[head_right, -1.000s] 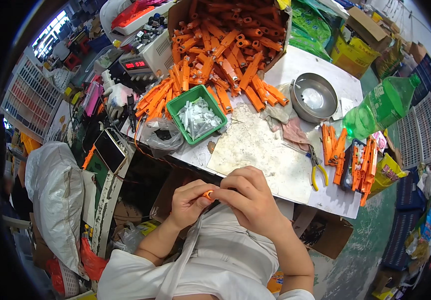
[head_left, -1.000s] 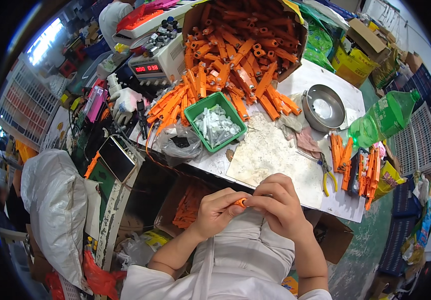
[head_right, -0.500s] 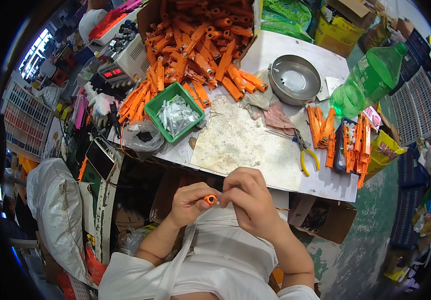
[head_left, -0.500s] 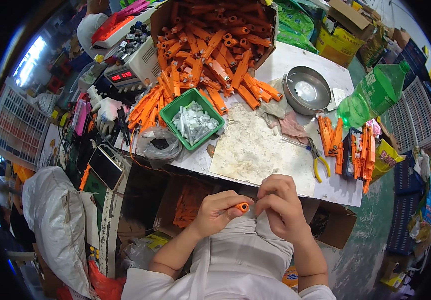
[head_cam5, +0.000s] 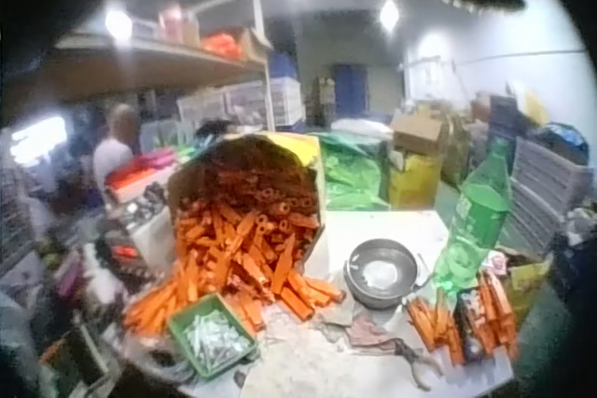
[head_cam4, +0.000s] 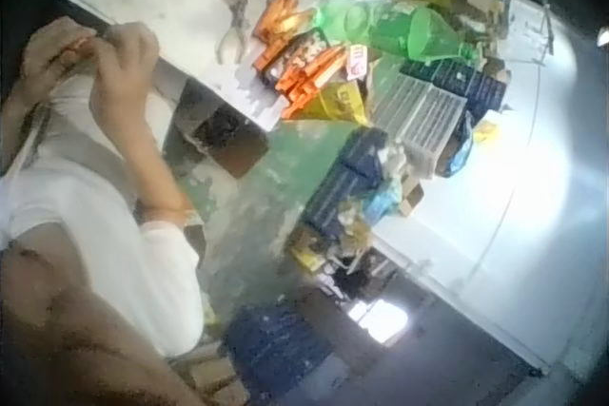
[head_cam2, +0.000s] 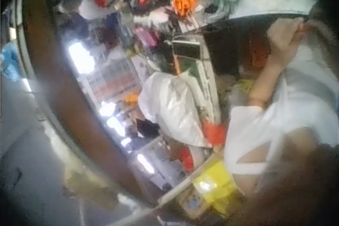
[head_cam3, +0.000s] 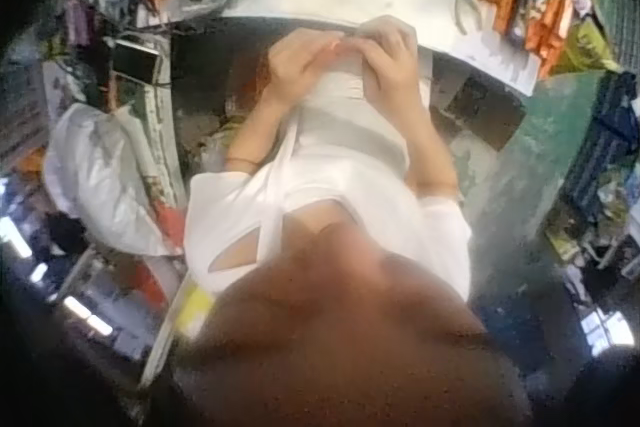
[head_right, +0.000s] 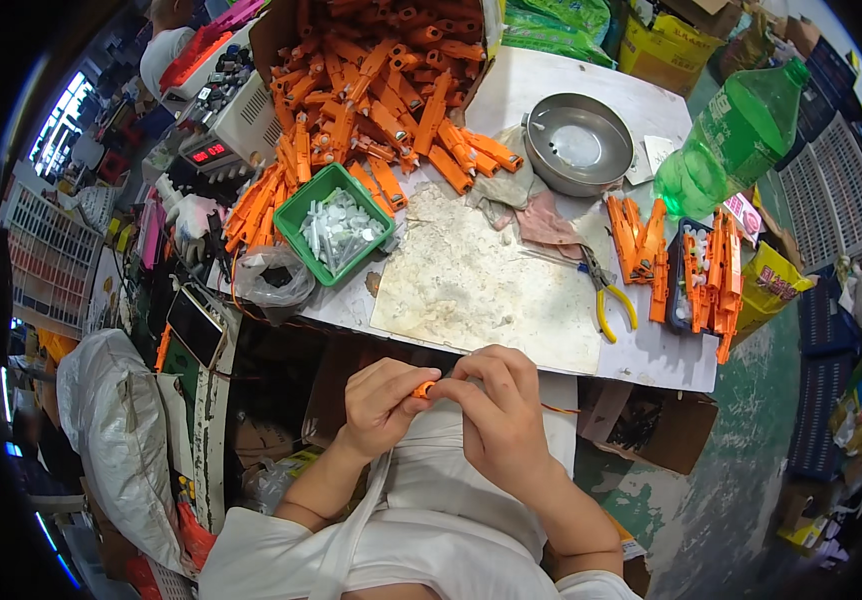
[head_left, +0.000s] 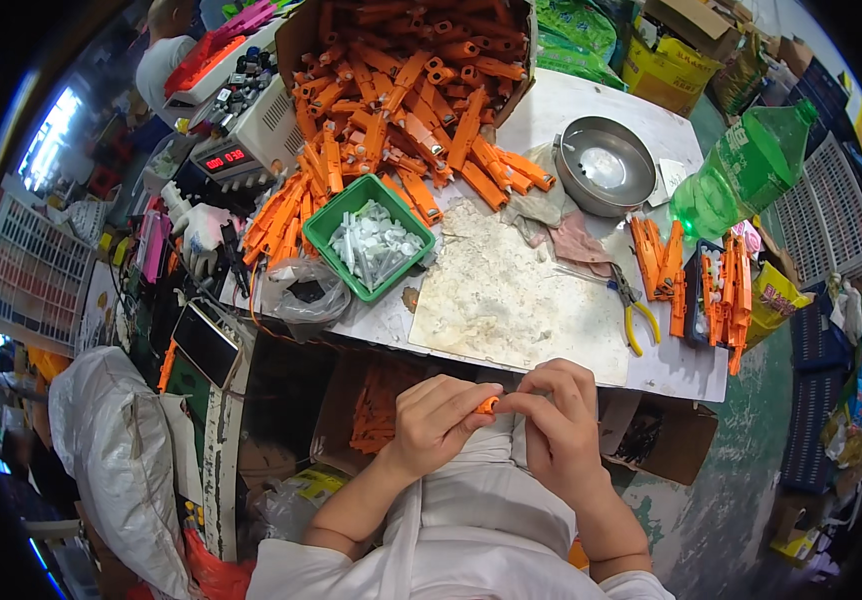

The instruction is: The person assembles small orange plastic components at a cluttered workbench. They insert white cylindrical pieces into the orange parts, use pliers to trim or adjust them, and place finished units on the table. The process is repeated with multiple components throughout the clip.

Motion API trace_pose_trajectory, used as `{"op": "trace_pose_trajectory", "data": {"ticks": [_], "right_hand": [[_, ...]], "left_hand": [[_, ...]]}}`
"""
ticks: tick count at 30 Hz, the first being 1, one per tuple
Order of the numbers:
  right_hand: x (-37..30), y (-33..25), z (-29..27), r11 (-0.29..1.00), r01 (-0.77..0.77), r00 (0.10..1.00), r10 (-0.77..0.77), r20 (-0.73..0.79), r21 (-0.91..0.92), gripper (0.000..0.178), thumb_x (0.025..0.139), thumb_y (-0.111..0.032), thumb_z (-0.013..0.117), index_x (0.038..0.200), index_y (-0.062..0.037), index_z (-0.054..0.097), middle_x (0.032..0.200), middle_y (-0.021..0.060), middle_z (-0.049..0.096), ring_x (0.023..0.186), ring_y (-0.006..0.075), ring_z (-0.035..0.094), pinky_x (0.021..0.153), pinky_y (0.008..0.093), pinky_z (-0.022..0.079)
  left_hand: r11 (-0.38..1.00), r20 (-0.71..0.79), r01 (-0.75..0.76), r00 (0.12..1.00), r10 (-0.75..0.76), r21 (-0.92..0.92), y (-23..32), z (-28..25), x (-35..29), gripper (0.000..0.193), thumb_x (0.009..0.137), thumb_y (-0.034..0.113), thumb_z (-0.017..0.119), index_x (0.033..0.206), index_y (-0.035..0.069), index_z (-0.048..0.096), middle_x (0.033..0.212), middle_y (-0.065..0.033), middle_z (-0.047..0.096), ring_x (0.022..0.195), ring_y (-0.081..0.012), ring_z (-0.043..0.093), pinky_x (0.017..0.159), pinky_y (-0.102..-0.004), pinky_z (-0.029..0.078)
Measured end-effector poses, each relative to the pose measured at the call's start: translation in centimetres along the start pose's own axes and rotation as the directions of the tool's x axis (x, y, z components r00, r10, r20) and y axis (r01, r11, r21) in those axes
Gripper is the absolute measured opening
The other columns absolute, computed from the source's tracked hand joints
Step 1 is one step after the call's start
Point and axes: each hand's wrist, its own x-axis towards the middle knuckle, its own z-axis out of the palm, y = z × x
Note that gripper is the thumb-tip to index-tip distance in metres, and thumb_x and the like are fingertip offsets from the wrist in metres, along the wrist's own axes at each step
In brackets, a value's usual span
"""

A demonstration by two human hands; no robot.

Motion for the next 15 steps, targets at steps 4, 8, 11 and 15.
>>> {"op": "trace_pose_trajectory", "data": {"ticks": [4, 8, 11, 15], "right_hand": [[-0.47, -0.01, 0.3, 0.997, -0.067, 0.997, 0.068, -0.034, 0.031, 0.032, 0.064, 0.013, 0.058, 0.089, -0.0063, 0.064, 0.093, 0.0069, 0.054, 0.097, 0.0277, 0.049, 0.083, 0.0377, 0.041], [-0.46, -0.23, 0.3, 0.997, -0.076, 0.997, 0.076, -0.01, 0.014, 0.032, 0.064, 0.013, 0.059, 0.089, -0.0064, 0.064, 0.093, 0.0072, 0.053, 0.097, 0.028, 0.049, 0.083, 0.0376, 0.041], [-0.48, -0.32, 0.15, 0.996, -0.09, 0.996, 0.089, -0.016, -0.013, 0.032, 0.065, 0.013, 0.059, 0.09, -0.0063, 0.064, 0.093, 0.0074, 0.053, 0.098, 0.0284, 0.049, 0.083, 0.0377, 0.041], [-0.49, -0.52, 0.11, 0.993, -0.115, 0.993, 0.116, -0.026, 0.035, 0.032, 0.066, 0.013, 0.059, 0.091, -0.0065, 0.065, 0.094, 0.0075, 0.054, 0.099, 0.0286, 0.048, 0.084, 0.0377, 0.041]], "left_hand": [[1.0, 0.011, -0.001, 1.0, 0.001, 0.021, 0.16, 0.11, -0.08, 0.027, 0.08, 0.022, 0.069, 0.1, 0.004, 0.068, 0.084, -0.0061, 0.066, 0.067, -0.0216, 0.061, 0.057, -0.0306, 0.048], [0.999, -0.031, -0.026, 0.999, 0.026, 0.027, -0.03, 0.41, -0.04, 0.029, 0.082, 0.025, 0.069, 0.099, 0.001, 0.067, 0.076, -0.0073, 0.062, 0.062, -0.0218, 0.059, 0.054, -0.0297, 0.047], [0.999, -0.001, -0.017, 1.0, 0.017, 0.032, -0.02, 0.36, -0.26, 0.026, 0.08, 0.019, 0.069, 0.102, 0.003, 0.068, 0.083, -0.0061, 0.065, 0.066, -0.0214, 0.06, 0.057, -0.0304, 0.048], [1.0, -0.016, -0.006, 1.0, 0.007, 0.029, -0.06, 0.49, -0.36, 0.026, 0.081, 0.018, 0.069, 0.102, 0.003, 0.067, 0.082, -0.0063, 0.064, 0.065, -0.0213, 0.06, 0.057, -0.0303, 0.048]]}}
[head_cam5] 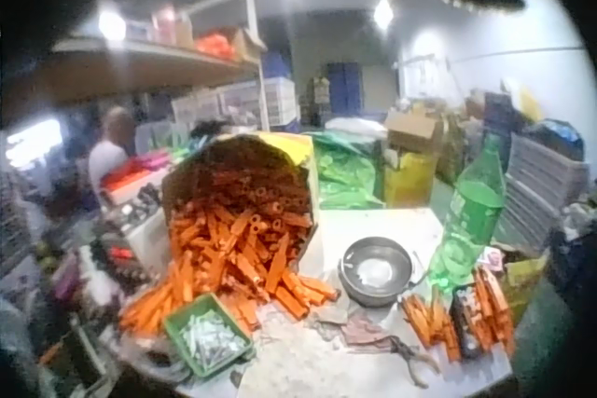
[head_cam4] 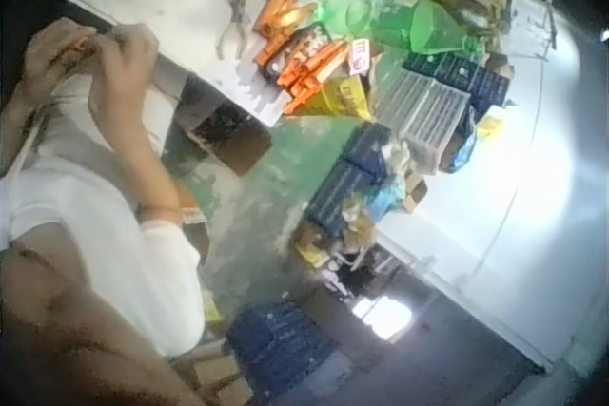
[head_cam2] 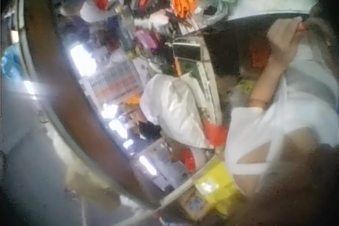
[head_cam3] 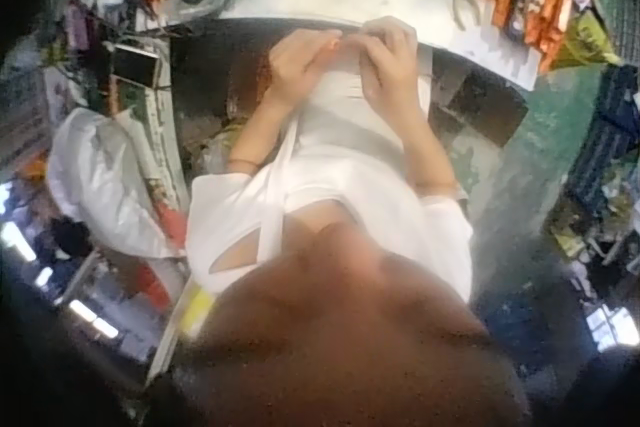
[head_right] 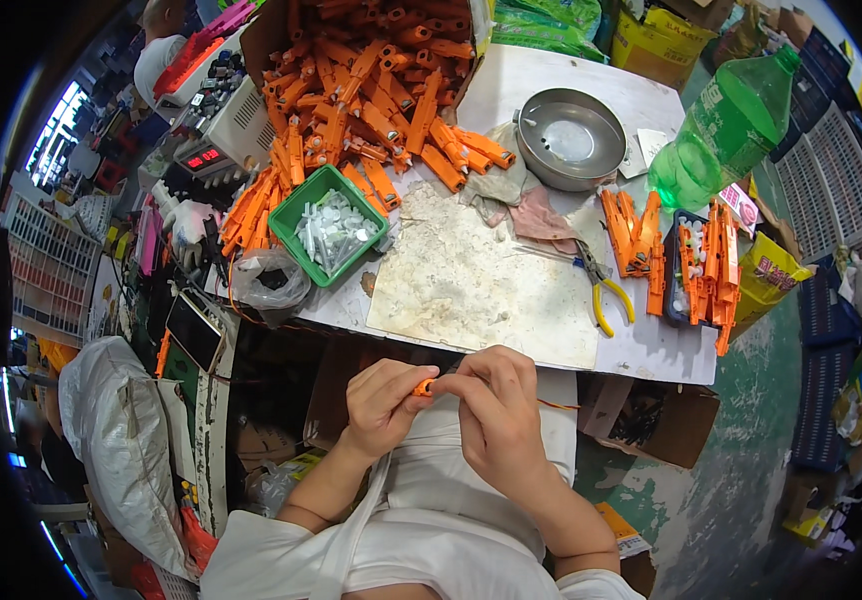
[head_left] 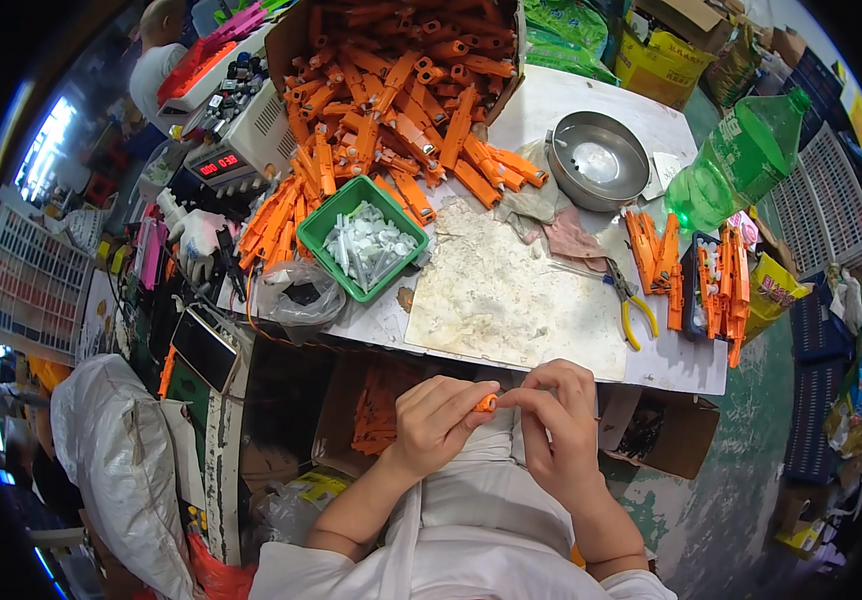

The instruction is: The person assembles small orange plastic components at a cluttered workbench. They insert white cylindrical pieces into the orange parts, use pliers to trim or adjust them, and place finished units on the table. The process is repeated with multiple components throughout the clip.

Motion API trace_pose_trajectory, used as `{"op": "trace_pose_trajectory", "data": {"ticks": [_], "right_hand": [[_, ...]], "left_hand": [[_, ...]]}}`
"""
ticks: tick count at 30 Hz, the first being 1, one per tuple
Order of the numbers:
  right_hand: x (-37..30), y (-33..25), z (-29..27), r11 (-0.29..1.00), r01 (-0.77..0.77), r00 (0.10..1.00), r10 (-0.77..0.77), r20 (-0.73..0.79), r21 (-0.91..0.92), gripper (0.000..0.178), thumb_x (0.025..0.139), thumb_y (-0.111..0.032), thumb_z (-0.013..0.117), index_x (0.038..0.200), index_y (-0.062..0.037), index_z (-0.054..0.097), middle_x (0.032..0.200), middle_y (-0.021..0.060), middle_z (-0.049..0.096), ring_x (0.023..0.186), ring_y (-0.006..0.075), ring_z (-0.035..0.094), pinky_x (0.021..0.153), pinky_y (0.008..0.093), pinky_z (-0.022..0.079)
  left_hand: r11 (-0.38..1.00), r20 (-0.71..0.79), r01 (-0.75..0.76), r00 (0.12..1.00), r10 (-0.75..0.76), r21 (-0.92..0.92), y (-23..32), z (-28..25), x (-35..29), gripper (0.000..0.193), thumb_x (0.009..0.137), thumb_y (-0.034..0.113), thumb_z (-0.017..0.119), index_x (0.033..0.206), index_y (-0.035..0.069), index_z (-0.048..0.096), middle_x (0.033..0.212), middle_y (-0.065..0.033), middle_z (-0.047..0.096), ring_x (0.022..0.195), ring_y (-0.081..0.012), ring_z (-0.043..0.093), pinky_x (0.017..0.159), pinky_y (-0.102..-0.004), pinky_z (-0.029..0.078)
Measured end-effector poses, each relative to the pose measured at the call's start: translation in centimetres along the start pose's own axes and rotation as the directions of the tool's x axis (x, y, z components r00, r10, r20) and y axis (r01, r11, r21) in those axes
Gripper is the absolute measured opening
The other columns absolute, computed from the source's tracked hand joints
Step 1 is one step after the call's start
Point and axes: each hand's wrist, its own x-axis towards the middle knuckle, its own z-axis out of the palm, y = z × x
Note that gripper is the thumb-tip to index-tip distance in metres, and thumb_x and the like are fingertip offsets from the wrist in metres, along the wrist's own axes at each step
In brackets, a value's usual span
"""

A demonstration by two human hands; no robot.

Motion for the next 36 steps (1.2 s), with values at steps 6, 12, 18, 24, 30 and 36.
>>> {"op": "trace_pose_trajectory", "data": {"ticks": [6, 12, 18, 24, 30, 36], "right_hand": [[-0.2, 0.2, 0.2, 1.0, 0.007, 1.0, -0.006, 0.021, -0.016, 0.032, 0.067, 0.013, 0.059, 0.092, -0.0066, 0.065, 0.095, 0.0077, 0.053, 0.099, 0.0286, 0.048, 0.085, 0.0378, 0.041], [0.1, 0.7, -0.1, 1.0, -0.014, 0.999, 0.014, 0.042, 0.006, 0.03, 0.069, 0.01, 0.06, 0.093, -0.0067, 0.065, 0.097, 0.0082, 0.053, 0.099, 0.0286, 0.048, 0.087, 0.0384, 0.039], [1.4, 6.1, -0.1, 0.967, -0.106, 0.989, 0.077, -0.13, -0.233, 0.017, 0.077, -0.003, 0.065, 0.093, -0.0064, 0.064, 0.098, 0.0095, 0.056, 0.099, 0.0292, 0.049, 0.086, 0.0405, 0.039], [2.0, 8.9, 0.6, 0.9, -0.066, 0.994, 0.023, -0.105, -0.431, 0.019, 0.075, -0.011, 0.07, 0.093, -0.0062, 0.066, 0.093, 0.0069, 0.06, 0.097, 0.0273, 0.052, 0.085, 0.0399, 0.039], [2.3, 8.6, 0.8, 0.978, -0.145, 0.984, 0.126, -0.124, -0.151, 0.011, 0.074, -0.013, 0.072, 0.082, -0.0062, 0.069, 0.078, 0.0033, 0.063, 0.087, 0.0237, 0.055, 0.083, 0.0364, 0.039], [1.8, 3.3, 0.8, 0.982, -0.087, 0.996, 0.085, 0.018, 0.169, 0.011, 0.072, -0.011, 0.073, 0.083, -0.0077, 0.071, 0.078, 0.0022, 0.063, 0.084, 0.0211, 0.055, 0.078, 0.0334, 0.04]], "left_hand": [[1.0, 0.002, 0.006, 1.0, -0.006, -0.003, -0.1, 0.0, -0.1, 0.027, 0.081, 0.019, 0.069, 0.102, 0.003, 0.067, 0.08, -0.0067, 0.063, 0.065, -0.0216, 0.06, 0.056, -0.0308, 0.047], [0.997, -0.012, 0.06, 0.998, -0.061, -0.051, -0.2, 0.2, -0.2, 0.027, 0.081, 0.02, 0.069, 0.102, 0.003, 0.067, 0.08, -0.0075, 0.063, 0.065, -0.0222, 0.06, 0.056, -0.0306, 0.047], [0.913, -0.003, 0.324, 0.942, -0.335, -0.25, -0.2, 0.4, -1.0, 0.028, 0.086, 0.022, 0.066, 0.105, 0.0, 0.066, 0.081, -0.0072, 0.062, 0.069, -0.0157, 0.058, 0.06, -0.0245, 0.045], [0.79, 0.029, 0.439, 0.88, -0.473, -0.427, -0.9, 1.0, -2.1, 0.032, 0.091, 0.026, 0.062, 0.106, -0.002, 0.065, 0.081, -0.0043, 0.059, 0.069, -0.0091, 0.054, 0.059, -0.0201, 0.04], [0.712, 0.106, 0.507, 0.843, -0.528, -0.487, -0.8, 1.0, -2.2, 0.028, 0.091, 0.022, 0.062, 0.108, 0.0, 0.065, 0.08, -0.0035, 0.059, 0.069, -0.0082, 0.051, 0.059, -0.0192, 0.038], [0.775, 0.13, 0.455, 0.885, -0.446, -0.439, -0.5, 1.0, -1.3, 0.027, 0.09, 0.018, 0.063, 0.109, 0.0, 0.065, 0.08, -0.0051, 0.06, 0.07, -0.0108, 0.053, 0.062, -0.0222, 0.041]]}}
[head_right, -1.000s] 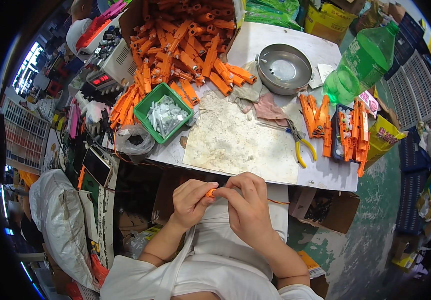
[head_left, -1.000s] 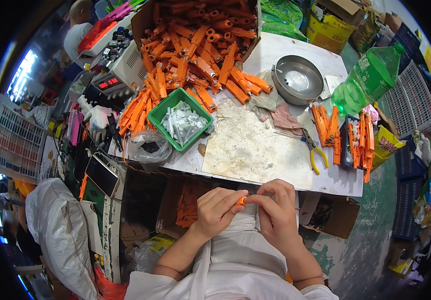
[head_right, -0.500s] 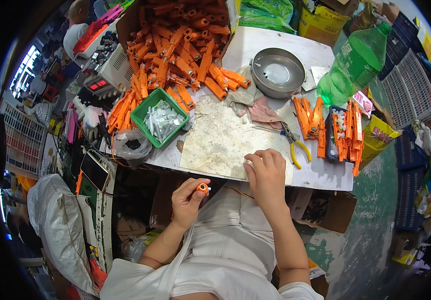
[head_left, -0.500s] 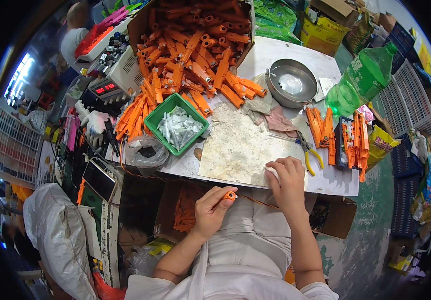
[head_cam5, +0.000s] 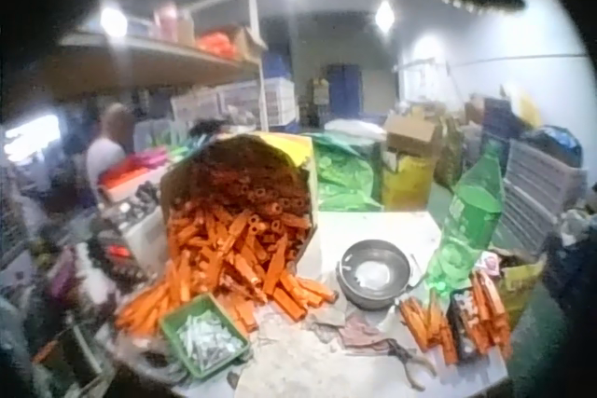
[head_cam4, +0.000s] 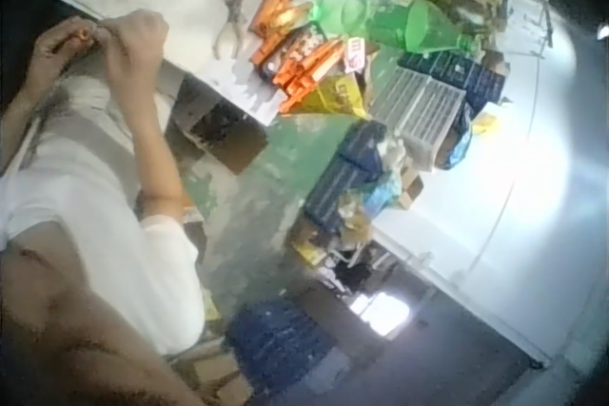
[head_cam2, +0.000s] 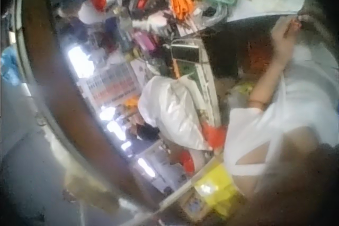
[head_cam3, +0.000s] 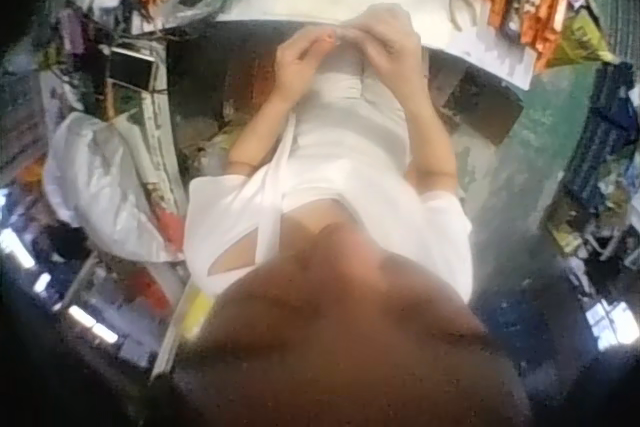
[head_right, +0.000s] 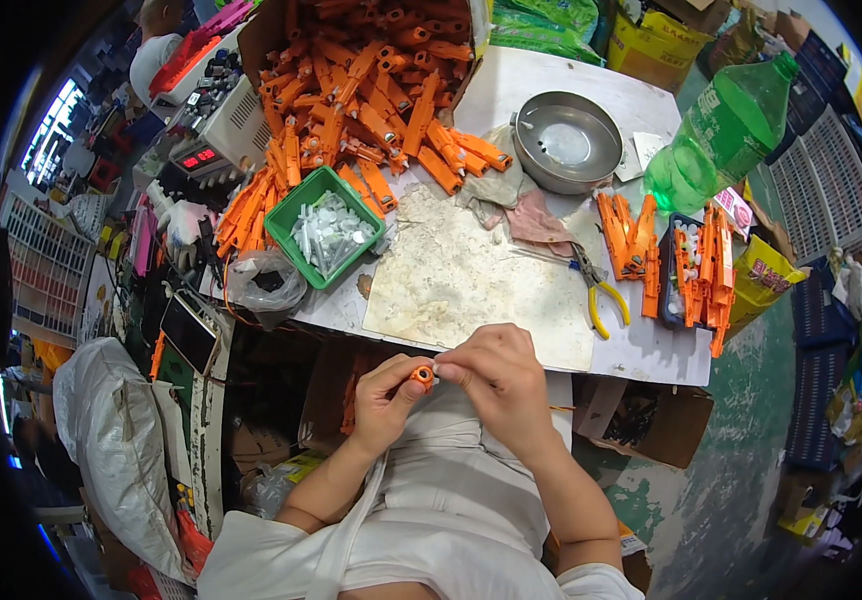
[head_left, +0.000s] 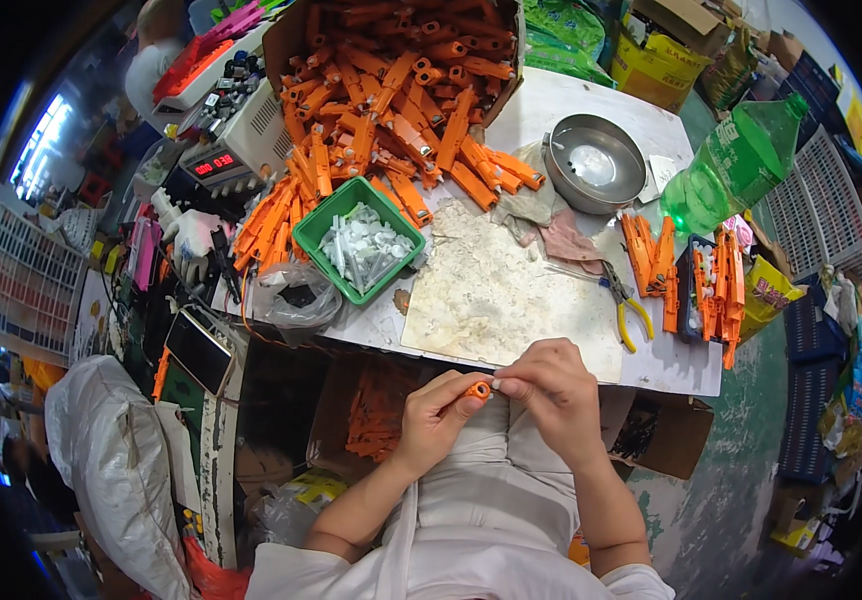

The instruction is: The person assembles small orange plastic components at a cluttered workbench. They insert white cylindrical pieces into the orange parts, use pliers to trim or adjust them, and place finished units on the table. The process is repeated with multiple components throughout the clip.

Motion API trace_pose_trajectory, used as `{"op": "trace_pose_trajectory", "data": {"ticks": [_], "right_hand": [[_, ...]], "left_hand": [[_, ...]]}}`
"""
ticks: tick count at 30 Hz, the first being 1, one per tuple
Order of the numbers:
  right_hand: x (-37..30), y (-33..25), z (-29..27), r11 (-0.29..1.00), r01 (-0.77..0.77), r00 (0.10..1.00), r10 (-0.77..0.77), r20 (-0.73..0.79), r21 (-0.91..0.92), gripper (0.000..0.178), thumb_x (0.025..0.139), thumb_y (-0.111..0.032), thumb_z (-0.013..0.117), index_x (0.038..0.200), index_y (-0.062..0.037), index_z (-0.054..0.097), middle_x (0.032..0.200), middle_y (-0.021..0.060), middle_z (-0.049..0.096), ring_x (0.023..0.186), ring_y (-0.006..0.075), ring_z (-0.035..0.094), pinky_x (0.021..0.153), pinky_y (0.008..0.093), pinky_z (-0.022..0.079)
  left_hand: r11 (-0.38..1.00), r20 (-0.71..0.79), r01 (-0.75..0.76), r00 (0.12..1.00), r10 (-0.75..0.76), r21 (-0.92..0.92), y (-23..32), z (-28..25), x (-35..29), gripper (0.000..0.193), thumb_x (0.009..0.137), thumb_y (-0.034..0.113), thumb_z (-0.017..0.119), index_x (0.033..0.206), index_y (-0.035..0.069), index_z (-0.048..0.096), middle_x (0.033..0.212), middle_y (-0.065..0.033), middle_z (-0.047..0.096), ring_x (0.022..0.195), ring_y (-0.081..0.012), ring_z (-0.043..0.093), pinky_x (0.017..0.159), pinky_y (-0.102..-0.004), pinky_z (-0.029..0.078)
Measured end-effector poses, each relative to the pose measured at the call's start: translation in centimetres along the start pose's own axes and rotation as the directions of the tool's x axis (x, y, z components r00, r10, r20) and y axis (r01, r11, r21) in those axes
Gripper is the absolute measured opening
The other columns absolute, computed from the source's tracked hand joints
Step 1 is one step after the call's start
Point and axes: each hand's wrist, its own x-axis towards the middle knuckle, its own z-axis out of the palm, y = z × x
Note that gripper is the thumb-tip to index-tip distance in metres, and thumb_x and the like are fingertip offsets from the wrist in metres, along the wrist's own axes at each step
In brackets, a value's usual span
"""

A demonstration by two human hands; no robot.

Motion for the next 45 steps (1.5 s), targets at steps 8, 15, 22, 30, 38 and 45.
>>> {"op": "trace_pose_trajectory", "data": {"ticks": [8, 15, 22, 30, 38, 45], "right_hand": [[-0.2, -0.4, 0.2, 0.963, 0.231, 0.972, -0.234, -0.001, -0.139, 0.013, 0.069, -0.008, 0.074, 0.081, -0.008, 0.07, 0.077, 0.0005, 0.063, 0.082, 0.0197, 0.055, 0.077, 0.0327, 0.039], [-1.1, -0.1, 0.6, 0.987, 0.147, 0.989, -0.149, -0.024, -0.064, 0.012, 0.07, -0.008, 0.074, 0.082, -0.0077, 0.07, 0.076, 0.001, 0.063, 0.082, 0.0194, 0.055, 0.075, 0.0322, 0.039], [-1.0, -0.6, -0.7, 0.892, 0.308, 0.951, -0.285, 0.119, -0.33, 0.012, 0.071, -0.008, 0.072, 0.08, -0.0052, 0.066, 0.079, 0.0023, 0.061, 0.082, 0.0202, 0.055, 0.075, 0.0335, 0.04], [-1.2, -1.7, -2.1, 0.953, 0.229, 0.917, -0.143, 0.373, -0.199, 0.011, 0.067, 0.0, 0.067, 0.077, -0.0049, 0.064, 0.073, 0.0054, 0.055, 0.075, 0.024, 0.052, 0.071, 0.034, 0.042], [-0.2, 0.9, -3.6, 0.996, -0.038, 0.966, 0.058, 0.253, -0.083, 0.013, 0.075, -0.01, 0.07, 0.082, -0.0034, 0.06, 0.078, 0.0091, 0.056, 0.079, 0.0289, 0.053, 0.071, 0.0381, 0.043], [-0.2, 10.4, -8.0, 0.616, -0.205, 0.97, 0.024, -0.242, -0.76, 0.027, 0.079, -0.021, 0.069, 0.086, -0.0014, 0.052, 0.1, 0.0164, 0.053, 0.094, 0.0336, 0.05, 0.08, 0.0432, 0.04]], "left_hand": [[1.0, 0.072, -0.027, 0.997, 0.027, 0.003, 0.7, -0.1, 0.3, 0.026, 0.088, 0.016, 0.064, 0.107, -0.002, 0.064, 0.079, -0.0078, 0.06, 0.069, -0.0142, 0.055, 0.062, -0.025, 0.043], [0.988, 0.086, -0.109, 0.991, 0.1, 0.105, 0.7, -0.2, 0.4, 0.025, 0.087, 0.015, 0.066, 0.105, -0.002, 0.064, 0.075, -0.0086, 0.059, 0.064, -0.0167, 0.055, 0.058, -0.0267, 0.043], [0.939, 0.135, -0.206, 0.975, 0.174, 0.276, 0.7, -0.3, 0.5, 0.024, 0.084, 0.016, 0.067, 0.101, -0.001, 0.065, 0.074, -0.0095, 0.06, 0.062, -0.02, 0.057, 0.056, -0.0285, 0.045], [0.99, 0.344, 0.122, 0.929, -0.138, 0.067, 2.3, -0.9, -0.2, 0.023, 0.087, 0.014, 0.065, 0.103, -0.003, 0.065, 0.078, -0.0101, 0.062, 0.068, -0.0169, 0.058, 0.06, -0.0265, 0.045], [0.978, 0.238, 0.198, 0.948, -0.209, 0.07, 2.3, -0.1, 0.7, 0.02, 0.089, 0.012, 0.063, 0.103, -0.001, 0.066, 0.082, -0.0078, 0.064, 0.069, -0.0113, 0.056, 0.061, -0.0238, 0.044], [0.956, 0.101, 0.256, 0.965, -0.243, -0.145, 1.7, 0.9, 2.0, 0.027, 0.093, 0.02, 0.061, 0.108, -0.002, 0.064, 0.085, -0.0027, 0.061, 0.071, -0.0053, 0.052, 0.062, -0.0178, 0.041]]}}
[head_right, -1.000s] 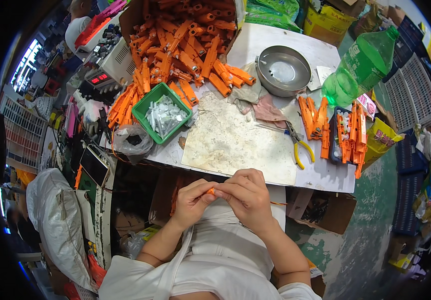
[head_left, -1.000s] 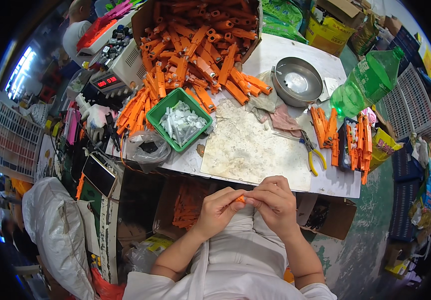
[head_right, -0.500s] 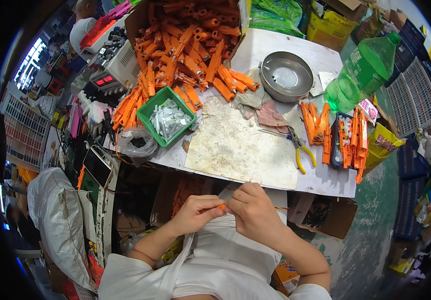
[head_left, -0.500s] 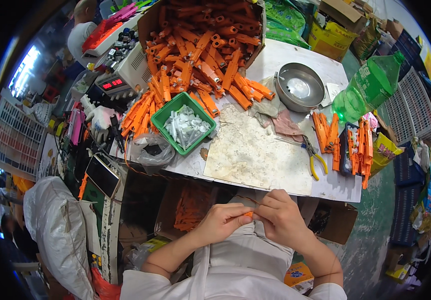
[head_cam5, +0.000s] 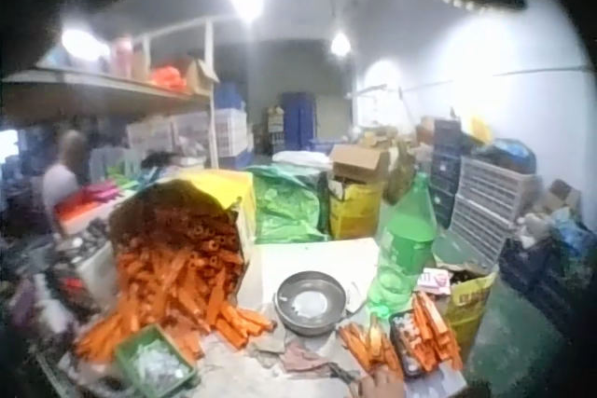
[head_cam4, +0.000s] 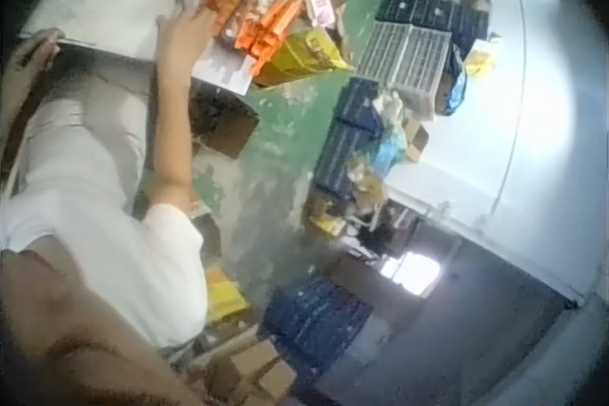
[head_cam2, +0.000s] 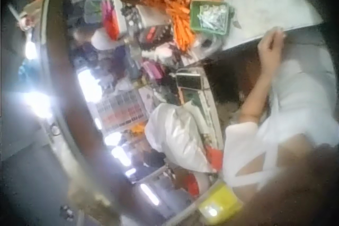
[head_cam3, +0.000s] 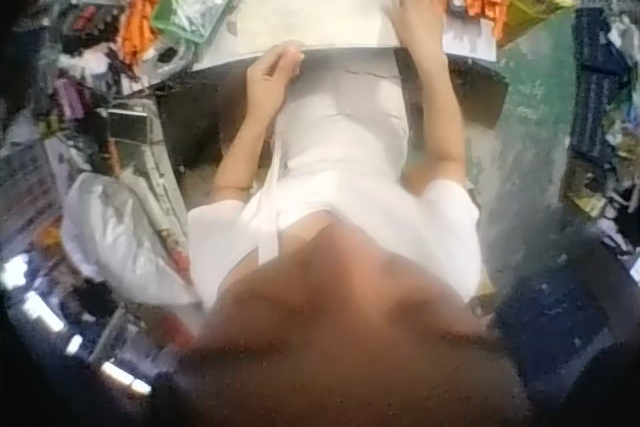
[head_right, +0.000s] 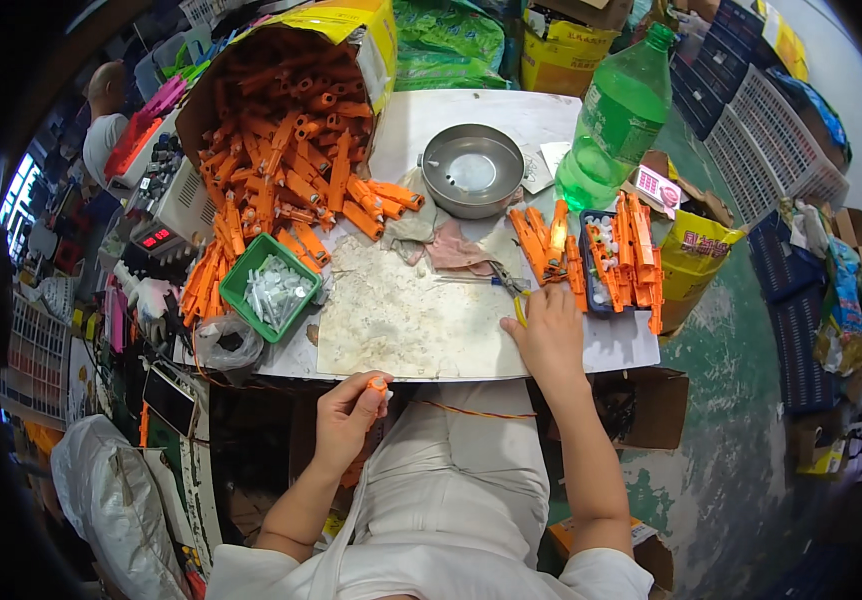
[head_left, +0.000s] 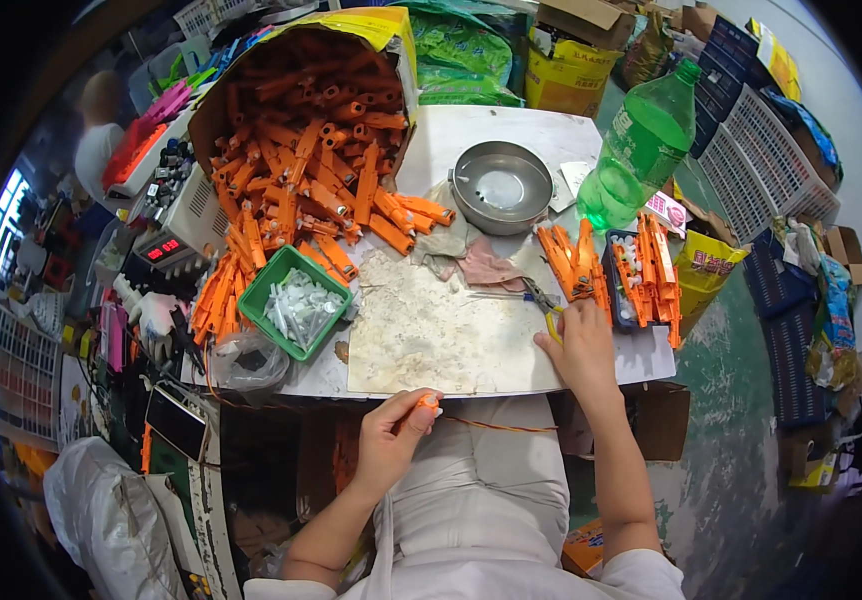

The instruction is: The person assembles small orange plastic components at a cluttered workbench. They insert white cylindrical pieces into the orange parts, use pliers to trim or adjust them, and place finished units on the table. The process is repeated with multiple components throughout the clip.

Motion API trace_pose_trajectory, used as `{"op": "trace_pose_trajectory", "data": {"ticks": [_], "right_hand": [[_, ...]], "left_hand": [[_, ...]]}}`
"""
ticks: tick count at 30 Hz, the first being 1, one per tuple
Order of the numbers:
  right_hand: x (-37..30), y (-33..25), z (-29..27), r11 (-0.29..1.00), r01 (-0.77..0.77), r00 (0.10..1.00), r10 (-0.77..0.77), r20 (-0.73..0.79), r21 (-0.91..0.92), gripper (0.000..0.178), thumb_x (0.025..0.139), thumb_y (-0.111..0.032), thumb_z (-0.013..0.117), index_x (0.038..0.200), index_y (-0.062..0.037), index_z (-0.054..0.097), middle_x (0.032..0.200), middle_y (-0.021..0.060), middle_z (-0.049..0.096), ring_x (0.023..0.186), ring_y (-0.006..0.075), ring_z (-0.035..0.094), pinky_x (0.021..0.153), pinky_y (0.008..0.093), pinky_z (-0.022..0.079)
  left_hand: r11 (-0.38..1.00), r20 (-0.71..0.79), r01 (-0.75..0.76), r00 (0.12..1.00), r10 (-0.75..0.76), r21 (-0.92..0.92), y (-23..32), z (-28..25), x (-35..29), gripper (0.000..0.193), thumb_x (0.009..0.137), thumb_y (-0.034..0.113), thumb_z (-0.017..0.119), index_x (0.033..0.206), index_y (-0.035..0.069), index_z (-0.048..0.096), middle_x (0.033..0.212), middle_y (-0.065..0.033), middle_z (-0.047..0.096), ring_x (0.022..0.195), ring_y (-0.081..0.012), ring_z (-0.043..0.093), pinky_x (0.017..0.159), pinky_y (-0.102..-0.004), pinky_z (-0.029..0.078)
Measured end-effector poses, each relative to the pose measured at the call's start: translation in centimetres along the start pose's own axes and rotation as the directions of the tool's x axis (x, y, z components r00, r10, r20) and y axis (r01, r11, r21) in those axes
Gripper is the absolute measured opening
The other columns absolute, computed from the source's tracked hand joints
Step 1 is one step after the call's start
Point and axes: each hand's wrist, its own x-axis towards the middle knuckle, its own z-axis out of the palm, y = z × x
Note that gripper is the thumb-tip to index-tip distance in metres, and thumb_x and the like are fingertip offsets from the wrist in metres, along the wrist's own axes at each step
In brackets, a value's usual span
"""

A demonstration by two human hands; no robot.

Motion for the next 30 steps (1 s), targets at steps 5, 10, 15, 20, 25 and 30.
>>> {"op": "trace_pose_trajectory", "data": {"ticks": [5, 10, 15, 20, 25, 30], "right_hand": [[-0.3, 0.7, 1.9, 0.993, 0.063, 0.995, -0.07, -0.068, -0.101, 0.021, 0.084, -0.017, 0.062, 0.087, -0.0002, 0.051, 0.101, 0.019, 0.052, 0.093, 0.0354, 0.049, 0.08, 0.045, 0.039], [-2.5, -4.7, -4.3, 0.782, -0.18, 0.984, 0.133, 0.121, 0.597, 0.021, 0.089, -0.016, 0.059, 0.087, 0.0047, 0.053, 0.092, 0.0177, 0.054, 0.084, 0.0339, 0.054, 0.075, 0.0377, 0.044], [-7.2, -8.3, -5.0, 0.575, -0.282, 0.926, -0.046, 0.375, 0.768, 0.023, 0.091, -0.017, 0.059, 0.086, 0.0053, 0.06, 0.099, 0.0178, 0.06, 0.087, 0.0315, 0.059, 0.076, 0.0342, 0.046], [-7.6, -9.9, -4.0, 0.711, -0.102, 0.983, -0.035, 0.18, 0.695, 0.019, 0.088, -0.013, 0.062, 0.085, 0.0059, 0.06, 0.096, 0.0176, 0.059, 0.085, 0.0326, 0.058, 0.075, 0.0375, 0.047], [-7.2, -9.9, -3.4, 0.814, 0.085, 0.993, -0.118, 0.02, 0.574, 0.018, 0.08, -0.008, 0.069, 0.077, 0.0037, 0.055, 0.091, 0.0163, 0.059, 0.081, 0.0311, 0.058, 0.071, 0.0371, 0.048], [-7.4, -7.7, -4.8, 0.74, 0.332, 0.928, -0.369, -0.059, 0.585, 0.024, 0.073, -0.011, 0.075, 0.073, 0.0012, 0.054, 0.09, 0.0141, 0.06, 0.078, 0.0291, 0.059, 0.069, 0.036, 0.049]], "left_hand": [[1.0, 0.013, -0.018, 1.0, 0.019, -0.015, -0.3, 1.2, 0.3, 0.028, 0.092, 0.021, 0.061, 0.109, -0.001, 0.064, 0.087, -0.0027, 0.062, 0.073, -0.0057, 0.052, 0.065, -0.018, 0.042], [0.934, -0.017, -0.182, 0.98, 0.197, 0.308, 0.7, 0.8, 0.9, 0.025, 0.089, 0.017, 0.065, 0.107, 0.0, 0.066, 0.081, -0.0056, 0.063, 0.069, -0.01, 0.056, 0.062, -0.0205, 0.043], [0.642, 0.062, -0.471, 0.832, 0.552, 0.605, 0.4, 1.2, 2.0, 0.024, 0.081, 0.012, 0.07, 0.103, 0.003, 0.067, 0.079, -0.0082, 0.064, 0.064, -0.0189, 0.06, 0.057, -0.0283, 0.047], [0.381, 0.17, -0.518, 0.735, 0.656, 0.766, 1.0, 1.3, 2.3, 0.024, 0.078, 0.012, 0.071, 0.101, 0.005, 0.068, 0.079, -0.0065, 0.065, 0.065, -0.0207, 0.061, 0.056, -0.0315, 0.048], [0.52, 0.148, -0.46, 0.833, 0.533, 0.72, 1.3, 0.8, 1.8, 0.024, 0.082, 0.012, 0.069, 0.103, 0.001, 0.067, 0.076, -0.0062, 0.064, 0.062, -0.0172, 0.059, 0.054, -0.0279, 0.046], [0.942, 0.377, 0.313, 0.892, -0.248, -0.121, 3.1, -1.3, -0.4, 0.03, 0.093, 0.019, 0.061, 0.113, -0.003, 0.064, 0.079, -0.0001, 0.061, 0.064, -0.0046, 0.05, 0.055, -0.0193, 0.042]]}}
